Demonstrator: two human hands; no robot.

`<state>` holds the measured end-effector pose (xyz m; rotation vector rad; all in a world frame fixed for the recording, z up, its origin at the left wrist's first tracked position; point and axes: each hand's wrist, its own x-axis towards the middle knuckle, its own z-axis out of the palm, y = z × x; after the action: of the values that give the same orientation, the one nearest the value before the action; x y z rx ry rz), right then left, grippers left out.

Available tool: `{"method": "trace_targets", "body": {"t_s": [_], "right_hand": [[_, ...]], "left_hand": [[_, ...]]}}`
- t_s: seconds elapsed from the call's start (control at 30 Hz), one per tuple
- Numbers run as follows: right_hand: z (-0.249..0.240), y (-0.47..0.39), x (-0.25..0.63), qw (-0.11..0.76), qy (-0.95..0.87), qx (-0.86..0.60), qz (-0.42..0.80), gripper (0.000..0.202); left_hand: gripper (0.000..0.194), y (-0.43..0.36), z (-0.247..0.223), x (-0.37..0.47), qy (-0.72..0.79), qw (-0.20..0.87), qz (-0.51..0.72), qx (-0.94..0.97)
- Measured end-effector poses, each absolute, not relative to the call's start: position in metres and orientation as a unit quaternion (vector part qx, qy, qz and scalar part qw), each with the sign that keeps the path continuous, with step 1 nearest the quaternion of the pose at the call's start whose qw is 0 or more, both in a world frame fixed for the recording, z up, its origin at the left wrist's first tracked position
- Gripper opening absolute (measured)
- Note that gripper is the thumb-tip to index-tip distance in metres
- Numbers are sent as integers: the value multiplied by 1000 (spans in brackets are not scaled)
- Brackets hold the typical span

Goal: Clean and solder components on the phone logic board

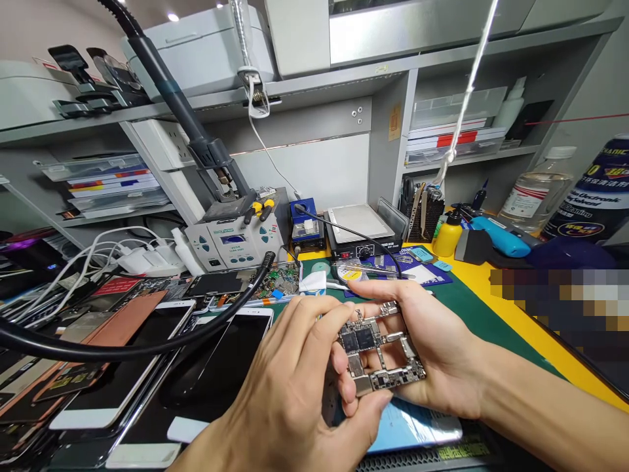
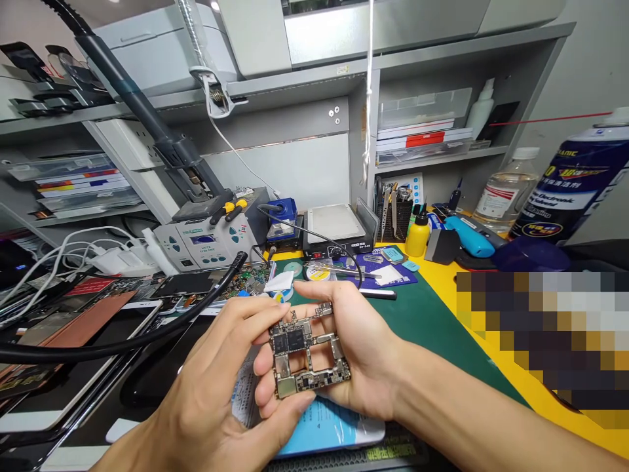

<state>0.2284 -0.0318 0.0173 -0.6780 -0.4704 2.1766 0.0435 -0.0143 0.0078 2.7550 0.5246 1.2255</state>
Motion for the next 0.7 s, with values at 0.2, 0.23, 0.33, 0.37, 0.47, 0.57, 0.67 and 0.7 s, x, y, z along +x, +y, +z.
{"method": "trace_targets", "body": {"t_s": [0.2,0.23,0.33,0.37,0.47,0.57,0.67,0.7], "right_hand": [[19,-32,227,390,-176,-305,851,47],[19,-32,227,390,-174,-306,851,46],[18,-32,227,385,-177,-304,853,45],[18,-32,227,384,-178,-304,854,46],[18,-32,227,381,-177,-307,854,46],[19,-31,228,377,-175,-311,854,46],[23,-31,227,369,-196,-312,853,53],[24,-31,227,368,-214,-326,844,55]], "left_hand": [[56,-14,9,44,173,49,390,903],[55,-14,9,44,171,47,391,903],[53,-14,9,44,168,40,393,903],[52,-14,10,45,169,38,394,903],[52,-14,11,45,173,39,395,901],[51,-14,10,45,169,42,395,902],[55,-13,6,44,158,45,411,897],[55,-13,5,43,153,47,425,891]]}}
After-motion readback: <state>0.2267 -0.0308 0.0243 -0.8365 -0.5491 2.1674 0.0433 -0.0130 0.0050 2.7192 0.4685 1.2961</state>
